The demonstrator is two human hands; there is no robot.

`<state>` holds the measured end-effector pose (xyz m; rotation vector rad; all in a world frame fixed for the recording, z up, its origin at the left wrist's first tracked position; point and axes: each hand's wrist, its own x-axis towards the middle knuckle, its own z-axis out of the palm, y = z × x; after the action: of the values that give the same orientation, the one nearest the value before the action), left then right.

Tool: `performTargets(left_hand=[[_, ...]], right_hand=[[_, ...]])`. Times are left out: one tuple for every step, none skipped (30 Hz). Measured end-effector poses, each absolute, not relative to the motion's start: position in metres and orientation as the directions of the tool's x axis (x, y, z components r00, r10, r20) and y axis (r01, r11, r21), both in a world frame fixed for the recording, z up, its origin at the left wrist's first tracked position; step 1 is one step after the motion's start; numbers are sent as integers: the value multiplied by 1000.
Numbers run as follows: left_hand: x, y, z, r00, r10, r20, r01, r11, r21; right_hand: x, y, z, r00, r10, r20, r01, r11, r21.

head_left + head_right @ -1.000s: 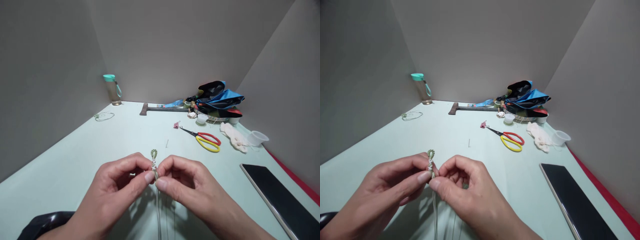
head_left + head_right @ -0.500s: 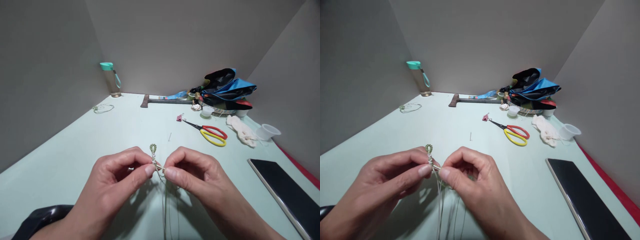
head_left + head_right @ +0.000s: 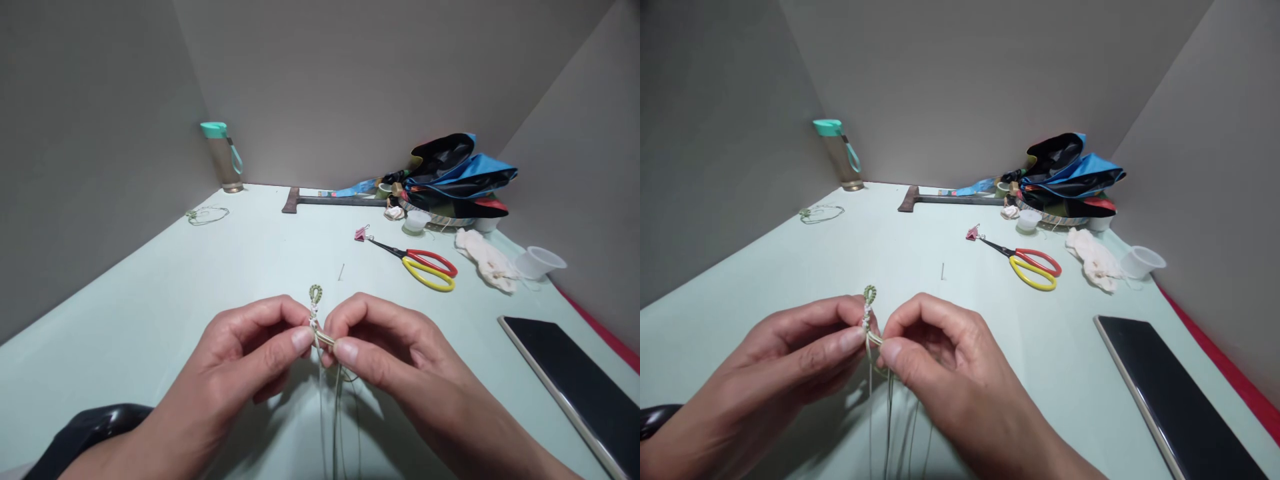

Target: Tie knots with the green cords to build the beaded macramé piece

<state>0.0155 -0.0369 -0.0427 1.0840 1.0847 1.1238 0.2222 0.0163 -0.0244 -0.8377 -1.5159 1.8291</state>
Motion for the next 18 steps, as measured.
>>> performTargets(left_hand=[[16, -37, -43, 114, 989, -98, -144, 113, 983], [16, -36, -42, 122, 987, -100, -157, 119, 980], [16, -36, -42, 133, 986, -100, -167, 122, 978], [16, -36, -42, 143, 985, -102, -176, 126, 976], [17, -35, -41, 150, 983, -106, -181, 132, 974], [17, -35, -41, 150, 982, -118, -187, 145, 972], [17, -35, -40, 150, 981, -123, -195, 151, 969], [17, -35, -40, 154, 980, -126, -201, 156, 967], [17, -36, -40, 160, 979, -125, -210, 158, 965], [17, -36, -40, 168, 978, -124, -216, 159, 963], [16, -37, -40, 177, 977, -117, -221, 155, 963], [16, -37, -41, 182, 977, -112, -224, 152, 963], [16, -38, -41, 183, 977, -106, -221, 146, 964], [16, -38, -41, 177, 978, -106, -217, 144, 966], [16, -38, -41, 166, 981, -103, -206, 136, 969], [17, -39, -41, 154, 983, -103, -192, 132, 972], [17, -39, -41, 139, 984, -107, -175, 131, 976], [17, -39, -41, 126, 986, -111, -161, 131, 978]], right_hand=[[222, 16, -24, -617, 781, -97, -64, -172, -983], [222, 16, -25, -622, 777, -99, -71, -182, -981], [223, 16, -25, -623, 776, -99, -79, -189, -979], [223, 16, -26, -624, 776, -93, -91, -190, -978], [223, 16, -26, -622, 778, -85, -102, -188, -977], [223, 16, -27, -621, 779, -82, -108, -189, -976], [224, 16, -28, -623, 778, -79, -113, -190, -975], [224, 16, -29, -628, 775, -78, -115, -191, -975], [225, 17, -30, -633, 770, -75, -119, -192, -974], [225, 17, -30, -642, 764, -68, -127, -193, -973], [225, 18, -31, -649, 758, -61, -134, -194, -972], [225, 18, -32, -657, 752, -57, -141, -197, -970], [225, 19, -32, -662, 748, -59, -143, -203, -969], [225, 19, -33, -665, 744, -67, -139, -212, -967], [225, 20, -33, -667, 741, -76, -132, -217, -967], [225, 20, -33, -666, 741, -84, -119, -217, -969], [224, 20, -33, -664, 742, -88, -105, -209, -972], [224, 21, -32, -660, 746, -89, -94, -199, -975]])
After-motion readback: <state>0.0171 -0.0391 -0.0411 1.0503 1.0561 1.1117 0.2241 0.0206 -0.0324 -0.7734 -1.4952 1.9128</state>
